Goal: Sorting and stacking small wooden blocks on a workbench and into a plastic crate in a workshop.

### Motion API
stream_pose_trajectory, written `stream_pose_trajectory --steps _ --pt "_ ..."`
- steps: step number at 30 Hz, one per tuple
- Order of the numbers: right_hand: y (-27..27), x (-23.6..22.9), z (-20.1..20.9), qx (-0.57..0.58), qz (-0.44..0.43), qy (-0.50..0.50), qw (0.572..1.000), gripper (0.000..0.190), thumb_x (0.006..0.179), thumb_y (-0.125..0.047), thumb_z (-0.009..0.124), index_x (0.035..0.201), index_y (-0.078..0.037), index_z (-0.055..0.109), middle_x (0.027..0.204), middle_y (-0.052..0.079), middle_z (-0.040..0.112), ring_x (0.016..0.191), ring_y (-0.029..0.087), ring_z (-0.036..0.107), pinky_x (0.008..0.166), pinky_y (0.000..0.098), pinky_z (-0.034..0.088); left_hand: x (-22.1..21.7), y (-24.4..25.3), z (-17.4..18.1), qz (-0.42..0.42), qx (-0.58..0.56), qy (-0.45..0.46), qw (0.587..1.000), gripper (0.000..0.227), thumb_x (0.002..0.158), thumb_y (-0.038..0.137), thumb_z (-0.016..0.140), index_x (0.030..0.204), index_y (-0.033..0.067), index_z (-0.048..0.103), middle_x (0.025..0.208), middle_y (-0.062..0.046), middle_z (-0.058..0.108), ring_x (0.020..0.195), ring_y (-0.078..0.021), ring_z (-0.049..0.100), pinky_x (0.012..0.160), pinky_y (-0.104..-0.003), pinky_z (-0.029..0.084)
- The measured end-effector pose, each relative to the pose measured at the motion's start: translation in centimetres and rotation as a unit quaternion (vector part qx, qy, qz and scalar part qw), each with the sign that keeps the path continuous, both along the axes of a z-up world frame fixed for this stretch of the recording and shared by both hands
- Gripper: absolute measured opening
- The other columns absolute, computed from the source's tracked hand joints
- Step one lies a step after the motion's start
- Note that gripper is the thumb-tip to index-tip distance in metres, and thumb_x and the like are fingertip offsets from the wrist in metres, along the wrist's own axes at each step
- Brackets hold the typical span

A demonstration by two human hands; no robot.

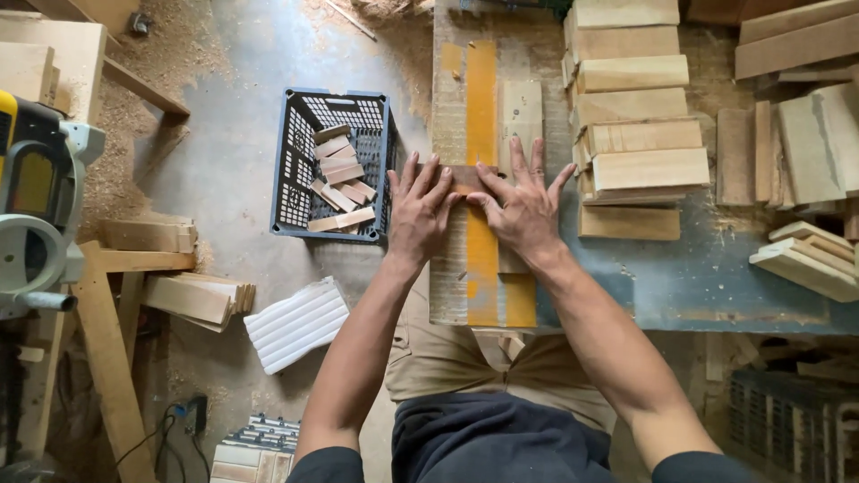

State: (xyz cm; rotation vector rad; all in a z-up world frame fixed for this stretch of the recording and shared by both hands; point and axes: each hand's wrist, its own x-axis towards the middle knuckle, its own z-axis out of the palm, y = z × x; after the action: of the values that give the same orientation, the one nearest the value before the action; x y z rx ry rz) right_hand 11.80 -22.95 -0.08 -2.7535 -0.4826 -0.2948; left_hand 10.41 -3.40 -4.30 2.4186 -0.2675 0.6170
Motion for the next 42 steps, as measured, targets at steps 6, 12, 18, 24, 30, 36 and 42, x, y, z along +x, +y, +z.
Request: stream_pose_trajectory --steps 6,12,18,24,30,36,42 --pt "0.3 1.6 0.5 0.007 -0.014 0.038 0.999 0.046 0.099 -0.058 0.059 0.14 -0.038 0.064 0.165 0.018 0.034 0.155 0.045 0.014 0.104 0.0886 0.004 2.0 0.2 -0.8 0.001 0.013 -0.001 1.0 0.041 0.101 0.045 0.064 0.132 0.019 0.07 0.149 -0.007 0.058 0.15 -0.0352 0.037 0.118 -0.069 0.022" --pt "0.2 5.0 -0.3 0.006 -0.028 0.074 0.997 0.048 0.095 -0.06 0.06 0.14 -0.044 0.061 0.165 0.017 0.035 0.155 0.045 0.016 0.103 0.0894 0.0 5.1 0.3 -1.2 -0.003 0.015 0.012 1.0 0.043 0.101 0.047 0.062 0.131 0.0182 0.071 0.149 -0.009 0.058 0.149 -0.0372 0.037 0.115 -0.073 0.023" --pt "0.7 9.2 1.2 -0.008 -0.043 0.176 0.983 0.049 0.102 -0.058 0.048 0.149 -0.044 0.049 0.168 0.011 0.028 0.155 0.04 0.018 0.109 0.0861 0.011 10.1 0.0 -0.1 0.031 0.093 0.119 0.988 0.042 0.099 0.051 0.059 0.135 0.0307 0.066 0.152 0.001 0.054 0.152 -0.0294 0.032 0.114 -0.078 0.02" --pt "0.0 11.7 0.6 -0.046 -0.002 0.254 0.966 0.066 0.106 -0.06 0.033 0.165 -0.033 0.019 0.172 0.011 0.012 0.157 0.041 0.008 0.113 0.0819 0.014 15.0 -1.0 -1.6 0.078 0.154 0.16 0.972 0.041 0.091 0.049 0.069 0.131 0.0402 0.063 0.147 0.008 0.056 0.15 -0.0242 0.032 0.107 -0.087 0.021" --pt "-2.0 8.0 0.7 0.093 0.038 0.121 0.988 0.057 0.101 -0.037 0.061 0.15 -0.009 0.052 0.154 0.022 0.048 0.147 0.045 0.036 0.112 0.0769 0.023 15.2 -0.3 -2.3 0.051 0.164 0.125 0.977 0.025 0.075 0.029 0.082 0.098 0.0239 0.073 0.105 0.001 0.057 0.106 -0.0234 0.059 0.092 -0.054 0.05" --pt "0.4 -3.7 5.6 0.239 0.088 0.009 0.967 0.057 0.094 -0.026 0.073 0.143 -0.001 0.057 0.141 0.025 0.058 0.135 0.043 0.051 0.116 0.0556 0.038 1.4 -1.7 9.0 0.081 -0.209 0.28 0.933 0.043 0.07 0.057 0.077 0.102 0.0302 0.069 0.088 0.001 0.075 0.096 -0.0273 0.075 0.084 -0.05 0.06" --pt "1.6 -10.3 1.9 0.187 0.115 -0.042 0.975 0.057 0.093 -0.032 0.073 0.145 -0.012 0.06 0.137 0.014 0.063 0.125 0.033 0.062 0.11 0.0447 0.046 -8.7 -2.5 12.7 0.108 -0.488 0.217 0.839 0.102 0.078 0.018 0.087 0.161 0.0192 0.027 0.142 -0.035 0.049 0.124 -0.0523 0.058 0.099 -0.064 0.052"
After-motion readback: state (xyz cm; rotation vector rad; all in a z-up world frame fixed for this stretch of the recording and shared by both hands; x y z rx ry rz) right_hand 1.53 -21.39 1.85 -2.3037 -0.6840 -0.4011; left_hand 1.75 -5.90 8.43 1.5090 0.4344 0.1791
